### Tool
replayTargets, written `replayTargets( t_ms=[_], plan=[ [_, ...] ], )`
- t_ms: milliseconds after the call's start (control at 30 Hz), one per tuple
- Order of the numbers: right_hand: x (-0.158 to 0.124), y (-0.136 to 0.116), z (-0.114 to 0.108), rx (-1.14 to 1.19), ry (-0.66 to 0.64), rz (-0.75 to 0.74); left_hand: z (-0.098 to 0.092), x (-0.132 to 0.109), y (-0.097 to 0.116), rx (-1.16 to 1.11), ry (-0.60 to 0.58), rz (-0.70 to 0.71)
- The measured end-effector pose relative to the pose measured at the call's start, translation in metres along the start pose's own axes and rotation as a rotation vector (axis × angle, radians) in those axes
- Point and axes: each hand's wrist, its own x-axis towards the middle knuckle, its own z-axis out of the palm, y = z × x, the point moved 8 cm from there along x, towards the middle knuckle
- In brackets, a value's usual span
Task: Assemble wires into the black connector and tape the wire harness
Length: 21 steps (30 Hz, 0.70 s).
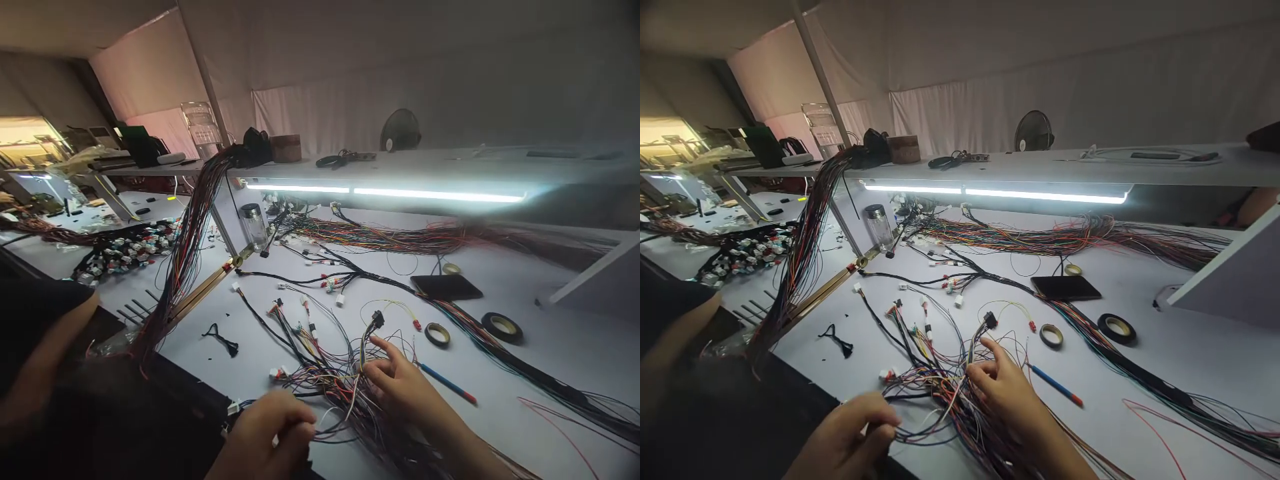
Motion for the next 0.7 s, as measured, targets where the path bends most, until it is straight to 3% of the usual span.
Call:
replayTargets(
  t_ms=[67,167,267,367,433,567,700],
  plan=[
    [-0.004,-0.005,0.005,0.065,0.0,-0.003,0.01,0.015,0.014,0.139,-0.083,0.076],
    [-0.011,-0.015,0.007,0.189,0.01,-0.041,0.025,0.03,0.008,0.266,-0.222,0.042],
    [-0.015,-0.021,0.006,0.262,0.031,-0.072,0.041,0.031,-0.003,0.324,-0.373,0.01],
    [-0.015,-0.023,0.008,0.288,0.048,-0.113,0.058,0.025,-0.004,0.359,-0.493,0.069],
    [-0.016,-0.025,0.008,0.299,0.068,-0.141,0.062,0.025,-0.005,0.393,-0.449,0.097],
    [-0.017,-0.025,0.005,0.304,0.108,-0.148,0.053,0.031,-0.016,0.421,-0.235,0.113],
    [-0.011,-0.016,-0.006,0.363,0.151,-0.101,0.036,0.024,-0.026,0.243,-0.111,0.175]
  ],
)
